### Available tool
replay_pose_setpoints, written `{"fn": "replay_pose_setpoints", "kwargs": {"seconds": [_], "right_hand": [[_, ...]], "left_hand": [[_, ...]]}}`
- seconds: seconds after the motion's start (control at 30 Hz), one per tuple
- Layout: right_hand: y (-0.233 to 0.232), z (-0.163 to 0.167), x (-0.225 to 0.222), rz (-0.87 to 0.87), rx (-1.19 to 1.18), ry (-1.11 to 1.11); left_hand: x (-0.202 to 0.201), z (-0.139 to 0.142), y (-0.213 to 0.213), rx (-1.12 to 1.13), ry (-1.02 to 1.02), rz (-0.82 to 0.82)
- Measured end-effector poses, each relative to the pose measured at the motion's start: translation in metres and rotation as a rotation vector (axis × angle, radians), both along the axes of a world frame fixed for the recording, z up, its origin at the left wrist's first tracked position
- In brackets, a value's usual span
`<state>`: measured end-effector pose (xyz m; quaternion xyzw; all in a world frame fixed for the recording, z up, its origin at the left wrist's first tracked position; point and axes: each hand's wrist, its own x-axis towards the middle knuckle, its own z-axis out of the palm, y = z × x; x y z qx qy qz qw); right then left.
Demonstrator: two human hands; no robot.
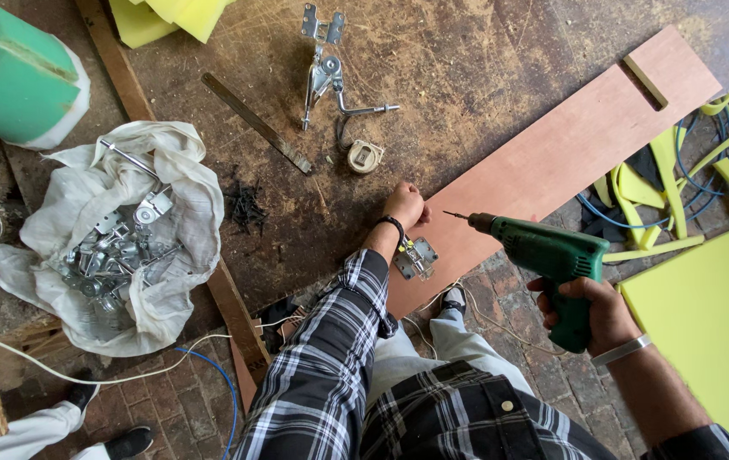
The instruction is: The person untangles a power cord and plugs it into a wall socket. They then retrieve a metal hinge from a bag, position it on a wooden board, and use a cordless drill to fasten the hinge with screws. The person also uses a hammer to tap the hinge into place.
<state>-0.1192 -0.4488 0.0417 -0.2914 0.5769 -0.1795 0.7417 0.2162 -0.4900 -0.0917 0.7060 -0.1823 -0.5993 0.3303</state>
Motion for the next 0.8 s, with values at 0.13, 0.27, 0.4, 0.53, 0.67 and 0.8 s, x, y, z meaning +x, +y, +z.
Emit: {"fn": "replay_pose_setpoints", "kwargs": {"seconds": [0.13,0.27,0.4,0.53,0.67,0.8], "right_hand": [[-0.006,0.021,0.007,0.132,-0.067,0.163],[-0.014,0.035,0.019,0.275,-0.128,0.268],[-0.029,0.046,0.037,0.482,-0.172,0.433],[-0.048,0.063,0.051,0.602,-0.173,0.537],[-0.055,0.078,0.067,0.707,-0.178,0.658],[-0.059,0.091,0.085,0.836,-0.213,0.809]], "left_hand": [[-0.002,0.004,-0.002,0.004,-0.053,-0.002],[-0.003,0.006,-0.004,-0.001,-0.075,-0.018],[-0.002,0.005,-0.005,-0.004,-0.045,-0.021],[0.000,0.007,-0.005,-0.023,-0.001,-0.036],[0.000,0.010,-0.005,0.005,-0.036,-0.082],[0.001,0.014,0.001,-0.061,-0.131,-0.218]]}}
